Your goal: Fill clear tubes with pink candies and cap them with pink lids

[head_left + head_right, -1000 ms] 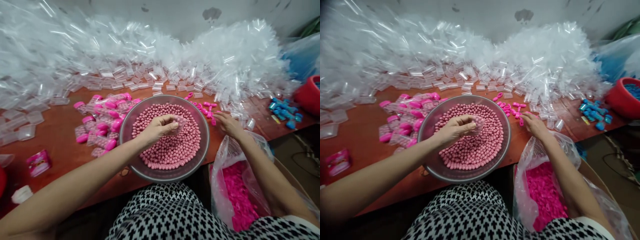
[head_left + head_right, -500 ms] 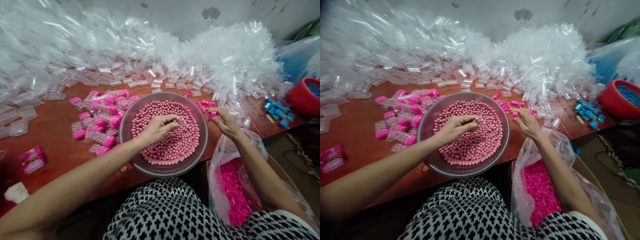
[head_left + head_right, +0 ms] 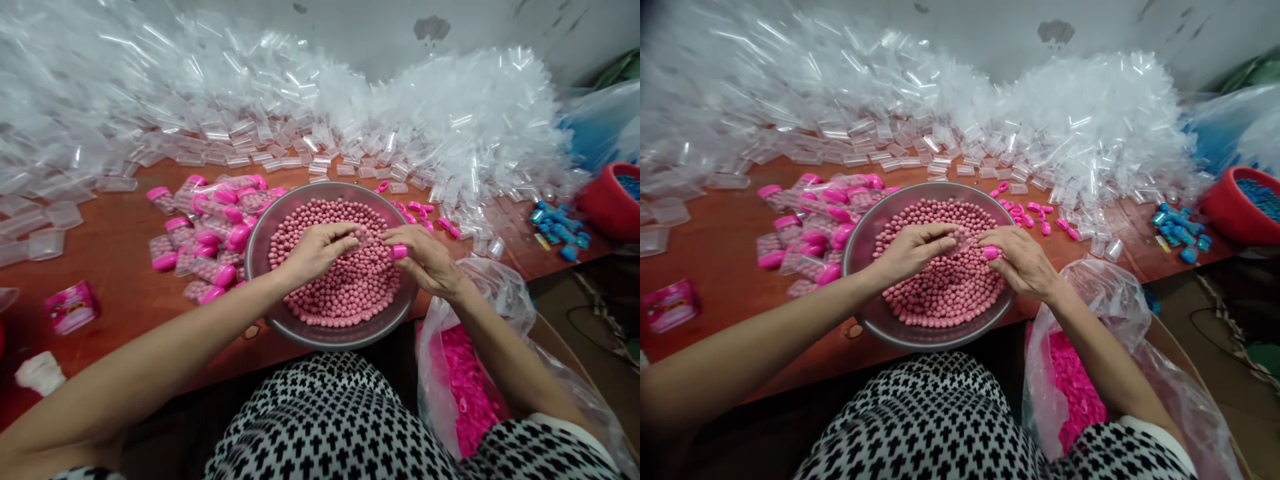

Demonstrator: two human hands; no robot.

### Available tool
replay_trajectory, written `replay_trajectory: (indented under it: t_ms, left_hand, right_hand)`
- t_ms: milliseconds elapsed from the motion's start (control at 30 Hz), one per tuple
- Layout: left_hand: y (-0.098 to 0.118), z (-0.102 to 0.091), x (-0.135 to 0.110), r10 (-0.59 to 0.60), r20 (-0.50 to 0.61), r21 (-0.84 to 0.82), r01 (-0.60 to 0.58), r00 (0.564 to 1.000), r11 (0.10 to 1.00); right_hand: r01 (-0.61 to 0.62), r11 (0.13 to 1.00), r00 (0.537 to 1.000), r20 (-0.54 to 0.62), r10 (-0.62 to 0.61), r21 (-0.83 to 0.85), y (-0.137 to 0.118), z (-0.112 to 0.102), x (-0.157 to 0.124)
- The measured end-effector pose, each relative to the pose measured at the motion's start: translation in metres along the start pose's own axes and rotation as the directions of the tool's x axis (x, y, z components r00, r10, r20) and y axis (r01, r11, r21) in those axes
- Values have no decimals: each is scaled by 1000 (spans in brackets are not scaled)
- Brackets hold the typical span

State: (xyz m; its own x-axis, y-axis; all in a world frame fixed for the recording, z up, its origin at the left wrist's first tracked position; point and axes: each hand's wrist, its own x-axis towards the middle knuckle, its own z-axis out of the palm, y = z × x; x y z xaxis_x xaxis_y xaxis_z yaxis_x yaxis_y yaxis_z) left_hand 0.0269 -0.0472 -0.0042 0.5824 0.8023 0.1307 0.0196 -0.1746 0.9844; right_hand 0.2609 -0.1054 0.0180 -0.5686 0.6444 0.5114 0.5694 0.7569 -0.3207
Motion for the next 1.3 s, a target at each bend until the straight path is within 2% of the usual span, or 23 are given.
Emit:
replay_trajectory:
  t_ms: [133, 233, 333, 467, 600, 700, 867, 1000, 1067, 1133, 1300]
  left_hand:
    - [1, 3, 0, -1, 37, -5, 1, 999, 1000]
    - [0, 2, -1, 45, 7, -23, -44, 999, 999]
    - [-3, -1, -1, 109, -55, 74, -105, 992, 992]
    - [-5, 0, 0, 120, -43, 135, -114, 992, 984]
    - [-2, 2, 0, 104, -1, 115, -103, 995, 988]
    - [-2, 2, -1, 124, -12, 131, -122, 992, 984]
    - [-6, 0, -1, 147, -44, 114, -142, 988, 983]
    - [-4, 1, 1, 77, 5, -51, -76, 997, 996]
    - [-2, 2, 1, 43, 29, -107, -39, 999, 993]
    - [0, 3, 0, 45, 32, -90, -42, 998, 995]
    - [7, 4, -5, 126, -1, 77, -125, 992, 989]
  right_hand:
    - [44, 999, 999, 29, -43, -26, -2, -1, 12]
    - [75, 996, 997, 32, -73, -54, 0, 6, 14]
    - [41, 998, 999, 17, -40, -52, 4, 10, 5]
    - [-22, 1000, 999, -25, 21, -8, 5, 6, 1]
    - [55, 998, 998, 20, -56, 35, 2, 5, 14]
    - [71, 997, 997, 29, -71, 31, 2, 11, 18]
    - [-27, 997, 1000, -8, 27, 75, 5, 13, 5]
    - [-182, 978, 972, -134, 195, 106, 4, 3, 5]
    - [-220, 973, 958, -172, 228, 68, 0, -1, 11]
    - [-222, 975, 959, -175, 222, 20, -4, -1, 18]
    - [-194, 980, 973, -140, 185, -55, -11, 7, 30]
